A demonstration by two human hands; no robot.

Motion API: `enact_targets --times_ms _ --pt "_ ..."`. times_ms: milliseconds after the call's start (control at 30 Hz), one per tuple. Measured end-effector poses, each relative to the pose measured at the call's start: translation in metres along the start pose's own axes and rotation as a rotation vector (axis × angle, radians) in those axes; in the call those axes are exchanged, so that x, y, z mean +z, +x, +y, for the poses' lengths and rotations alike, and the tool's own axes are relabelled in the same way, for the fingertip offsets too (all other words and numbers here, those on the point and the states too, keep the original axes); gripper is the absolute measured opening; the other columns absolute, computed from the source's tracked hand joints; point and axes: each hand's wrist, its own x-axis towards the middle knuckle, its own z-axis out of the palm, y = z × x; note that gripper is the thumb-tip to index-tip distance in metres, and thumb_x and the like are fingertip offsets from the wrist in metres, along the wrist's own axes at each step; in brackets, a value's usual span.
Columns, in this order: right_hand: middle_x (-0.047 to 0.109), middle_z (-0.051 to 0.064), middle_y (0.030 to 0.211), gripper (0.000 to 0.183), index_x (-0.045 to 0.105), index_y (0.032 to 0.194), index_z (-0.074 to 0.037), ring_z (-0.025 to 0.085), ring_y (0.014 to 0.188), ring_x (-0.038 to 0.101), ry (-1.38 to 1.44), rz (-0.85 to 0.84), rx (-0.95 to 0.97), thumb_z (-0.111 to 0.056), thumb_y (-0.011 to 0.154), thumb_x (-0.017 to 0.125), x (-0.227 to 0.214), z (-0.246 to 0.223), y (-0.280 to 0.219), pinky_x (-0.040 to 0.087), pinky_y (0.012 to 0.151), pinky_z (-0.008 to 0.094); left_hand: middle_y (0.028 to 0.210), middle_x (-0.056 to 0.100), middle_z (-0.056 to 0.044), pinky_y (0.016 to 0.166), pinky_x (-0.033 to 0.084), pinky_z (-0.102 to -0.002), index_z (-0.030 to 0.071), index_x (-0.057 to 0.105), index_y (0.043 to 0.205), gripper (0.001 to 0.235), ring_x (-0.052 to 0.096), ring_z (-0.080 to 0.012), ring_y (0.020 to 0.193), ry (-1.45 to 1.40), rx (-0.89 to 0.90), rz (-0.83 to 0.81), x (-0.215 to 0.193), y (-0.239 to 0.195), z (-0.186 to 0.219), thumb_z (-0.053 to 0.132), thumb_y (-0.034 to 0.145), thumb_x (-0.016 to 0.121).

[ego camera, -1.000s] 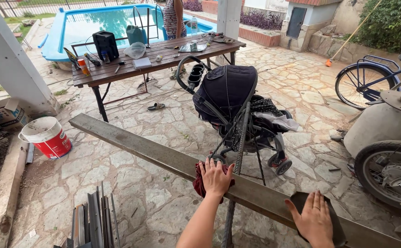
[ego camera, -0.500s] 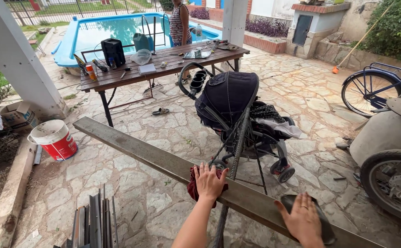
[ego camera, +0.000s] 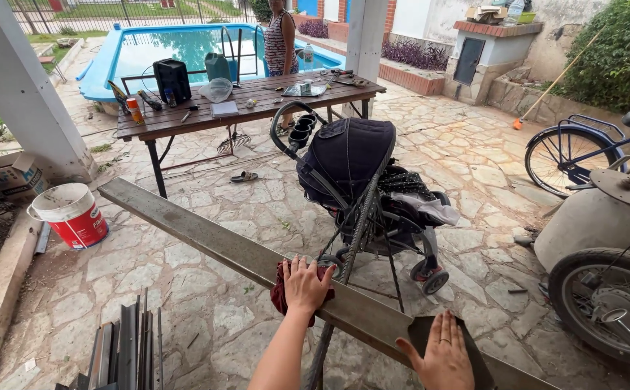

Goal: Sanding the surface of a long metal beam using a sanding block and wiping it with a cloth.

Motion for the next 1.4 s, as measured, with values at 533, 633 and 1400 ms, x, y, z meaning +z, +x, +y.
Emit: enact_targets --times_ms 533,633,1400 --pt "-0.025 0.02 0.165 0.121 -0.019 0.154 0.0 0.03 0.156 -0.017 -0.113 -0.026 0.018 -0.091 0.077 0.002 0.008 -0.004 -0.027 -0.01 0.124 0.043 0.148 0.052 -0.023 0.125 0.014 -0.059 0.008 0.063 0.137 0.088 0.036 -0.0383 0.148 -0.023 0.011 -0.048 -0.012 0.0 -0.003 0.076 0.097 0.026" --pt "0.017 0.013 0.17 0.14 0.022 0.155 -0.009 0.025 0.155 0.023 -0.16 0.74 0.197 -0.109 0.057 0.015 0.128 0.091 0.043 0.02 0.125 0.041 0.149 0.052 -0.021 0.125 0.012 -0.059 0.009 0.064 0.136 0.089 0.035 -0.0367 0.148 -0.03 0.004 -0.058 -0.015 -0.003 -0.002 0.077 0.096 0.023" --pt "-0.011 0.016 0.167 0.114 -0.007 0.156 0.002 0.025 0.154 -0.006 0.026 0.185 -0.021 -0.087 0.086 0.007 0.014 -0.054 -0.05 -0.003 0.125 0.038 0.138 0.063 -0.02 0.123 0.019 -0.06 0.01 0.07 0.127 0.078 0.045 -0.0379 0.142 -0.01 0.073 0.04 -0.015 -0.008 -0.01 0.072 0.099 0.031"
